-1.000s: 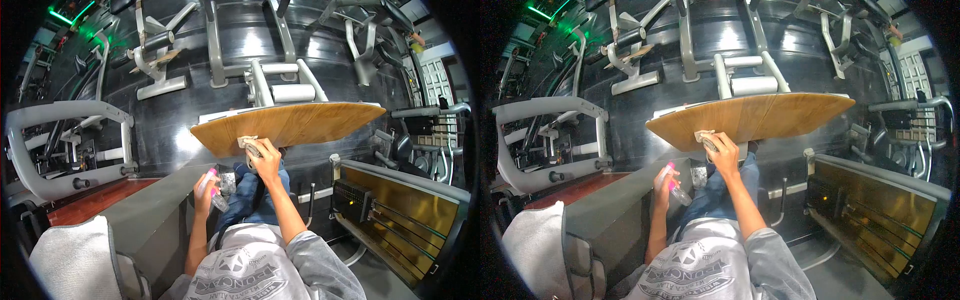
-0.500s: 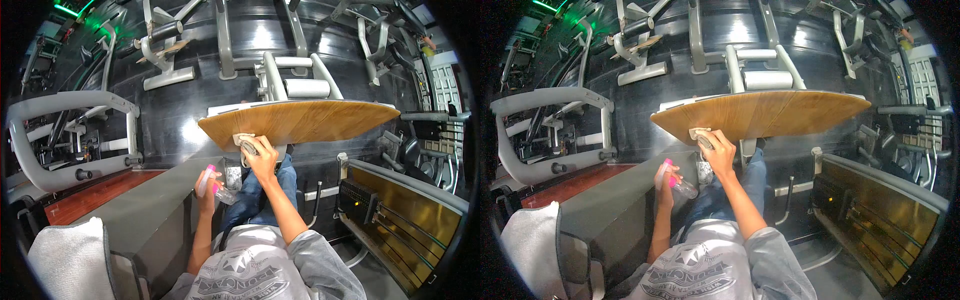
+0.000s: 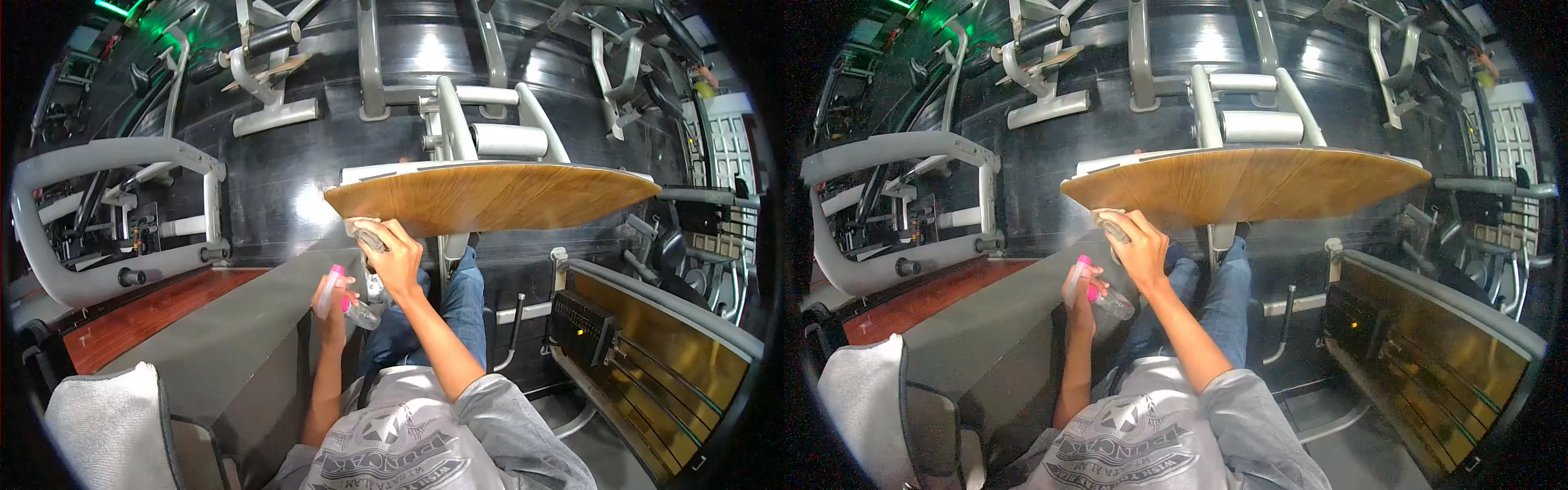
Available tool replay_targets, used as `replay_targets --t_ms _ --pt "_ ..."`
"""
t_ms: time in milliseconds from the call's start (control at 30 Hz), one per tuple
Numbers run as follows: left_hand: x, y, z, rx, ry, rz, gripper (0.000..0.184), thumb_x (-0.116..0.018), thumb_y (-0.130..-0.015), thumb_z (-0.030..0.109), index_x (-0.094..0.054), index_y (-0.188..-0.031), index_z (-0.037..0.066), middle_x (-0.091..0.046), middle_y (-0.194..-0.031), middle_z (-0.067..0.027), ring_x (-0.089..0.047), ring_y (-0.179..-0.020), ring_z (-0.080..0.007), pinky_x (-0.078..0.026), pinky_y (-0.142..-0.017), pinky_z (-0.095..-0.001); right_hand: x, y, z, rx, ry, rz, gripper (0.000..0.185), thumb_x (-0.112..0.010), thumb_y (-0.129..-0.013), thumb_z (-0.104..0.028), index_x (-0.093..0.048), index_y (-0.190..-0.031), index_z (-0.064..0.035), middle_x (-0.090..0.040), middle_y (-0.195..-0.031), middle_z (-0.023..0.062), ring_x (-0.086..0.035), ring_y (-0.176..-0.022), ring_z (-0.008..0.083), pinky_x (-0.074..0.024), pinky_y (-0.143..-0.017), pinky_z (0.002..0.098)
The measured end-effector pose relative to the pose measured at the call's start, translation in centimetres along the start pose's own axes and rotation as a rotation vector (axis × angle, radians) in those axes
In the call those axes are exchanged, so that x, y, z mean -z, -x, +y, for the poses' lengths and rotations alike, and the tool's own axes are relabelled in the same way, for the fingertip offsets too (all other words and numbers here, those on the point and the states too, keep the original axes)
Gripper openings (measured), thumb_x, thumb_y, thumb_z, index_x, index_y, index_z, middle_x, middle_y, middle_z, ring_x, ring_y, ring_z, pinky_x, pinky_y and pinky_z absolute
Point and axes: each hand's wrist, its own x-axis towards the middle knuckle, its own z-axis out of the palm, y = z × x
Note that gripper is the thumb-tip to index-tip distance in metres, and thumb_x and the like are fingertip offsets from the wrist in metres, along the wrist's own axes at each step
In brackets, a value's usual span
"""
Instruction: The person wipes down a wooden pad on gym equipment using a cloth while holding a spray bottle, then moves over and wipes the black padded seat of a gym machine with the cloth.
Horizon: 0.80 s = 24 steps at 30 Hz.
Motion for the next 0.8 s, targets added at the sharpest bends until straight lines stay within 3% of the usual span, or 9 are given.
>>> replay_targets --t_ms 67,167,267,433,600,700,733,800 --pt "0.0 -0.1 -0.1 0.020 0.014 0.007 0.030 -0.056 -0.096 0.029 -0.062 -0.095 0.000 -0.064 -0.086 -0.0079 -0.057 -0.060 -0.0117 -0.050 -0.065 -0.0287 -0.9 0.6 1.4 0.010 -0.002 -0.005 0.036 -0.081 -0.068 -0.009 -0.076 -0.102 -0.0197 -0.066 -0.087 0.0019 -0.067 -0.076 0.0234 -0.0543 -0.067 0.0328" --pt "0.3 -0.2 -0.3 -0.019 -0.009 -0.010 0.029 -0.056 -0.096 0.028 -0.062 -0.095 0.000 -0.064 -0.084 -0.0076 -0.057 -0.060 -0.0116 -0.050 -0.065 -0.0287 -2.3 3.2 5.6 -0.122 0.162 -0.160 0.033 -0.079 -0.071 -0.012 -0.075 -0.100 -0.0265 -0.067 -0.089 -0.0031 -0.068 -0.078 0.0237 -0.0538 -0.068 0.0350" --pt "0.2 -0.2 0.0 -0.012 0.018 0.007 0.029 -0.056 -0.096 0.028 -0.062 -0.094 0.000 -0.064 -0.084 -0.0073 -0.057 -0.060 -0.0116 -0.050 -0.065 -0.0288 -2.1 5.0 9.2 -0.169 0.235 -0.122 0.031 -0.079 -0.072 -0.013 -0.075 -0.100 -0.0262 -0.068 -0.090 -0.0033 -0.068 -0.079 0.0242 -0.0536 -0.069 0.0359" --pt "0.4 -0.5 -0.2 -0.031 0.020 0.002 0.028 -0.055 -0.096 0.027 -0.062 -0.095 0.000 -0.064 -0.086 -0.0078 -0.057 -0.060 -0.0118 -0.050 -0.066 -0.0289 1.0 4.1 8.4 -0.167 0.102 0.066 0.031 -0.079 -0.070 -0.005 -0.075 -0.100 -0.0149 -0.070 -0.095 0.0050 -0.069 -0.085 0.0256 -0.0542 -0.075 0.0341" --pt "0.4 -0.3 -0.3 -0.003 0.014 0.014 0.028 -0.055 -0.097 0.027 -0.062 -0.095 0.000 -0.064 -0.087 -0.0084 -0.056 -0.060 -0.0119 -0.050 -0.067 -0.0291 1.1 2.7 5.0 -0.165 0.018 0.112 0.034 -0.078 -0.069 -0.001 -0.075 -0.100 -0.0142 -0.070 -0.094 0.0060 -0.069 -0.084 0.0244 -0.0542 -0.074 0.0330" --pt "0.5 -0.3 -0.5 0.015 0.025 0.033 0.028 -0.055 -0.097 0.027 -0.061 -0.095 -0.001 -0.064 -0.086 -0.0086 -0.056 -0.060 -0.0119 -0.050 -0.067 -0.0292 -2.1 3.7 5.1 -0.129 -0.007 0.045 0.039 -0.080 -0.066 -0.002 -0.075 -0.101 -0.0193 -0.070 -0.095 0.0030 -0.069 -0.083 0.0230 -0.0546 -0.074 0.0334" --pt "0.5 -0.3 -0.6 0.017 0.031 0.035 0.029 -0.055 -0.097 0.027 -0.061 -0.095 -0.001 -0.064 -0.086 -0.0086 -0.056 -0.060 -0.0119 -0.050 -0.067 -0.0292 -2.9 3.9 4.9 -0.128 0.008 0.001 0.036 -0.079 -0.068 -0.005 -0.075 -0.101 -0.0170 -0.070 -0.092 0.0046 -0.069 -0.080 0.0231 -0.0542 -0.074 0.0325" --pt "0.6 -0.3 -0.6 0.019 0.015 0.026 0.029 -0.055 -0.097 0.026 -0.062 -0.095 -0.001 -0.064 -0.087 -0.0087 -0.056 -0.060 -0.0120 -0.050 -0.067 -0.0293 -4.1 4.2 5.7 -0.195 0.079 -0.167 0.032 -0.079 -0.070 -0.009 -0.076 -0.100 -0.0189 -0.070 -0.092 0.0030 -0.069 -0.081 0.0240 -0.0543 -0.073 0.0333"
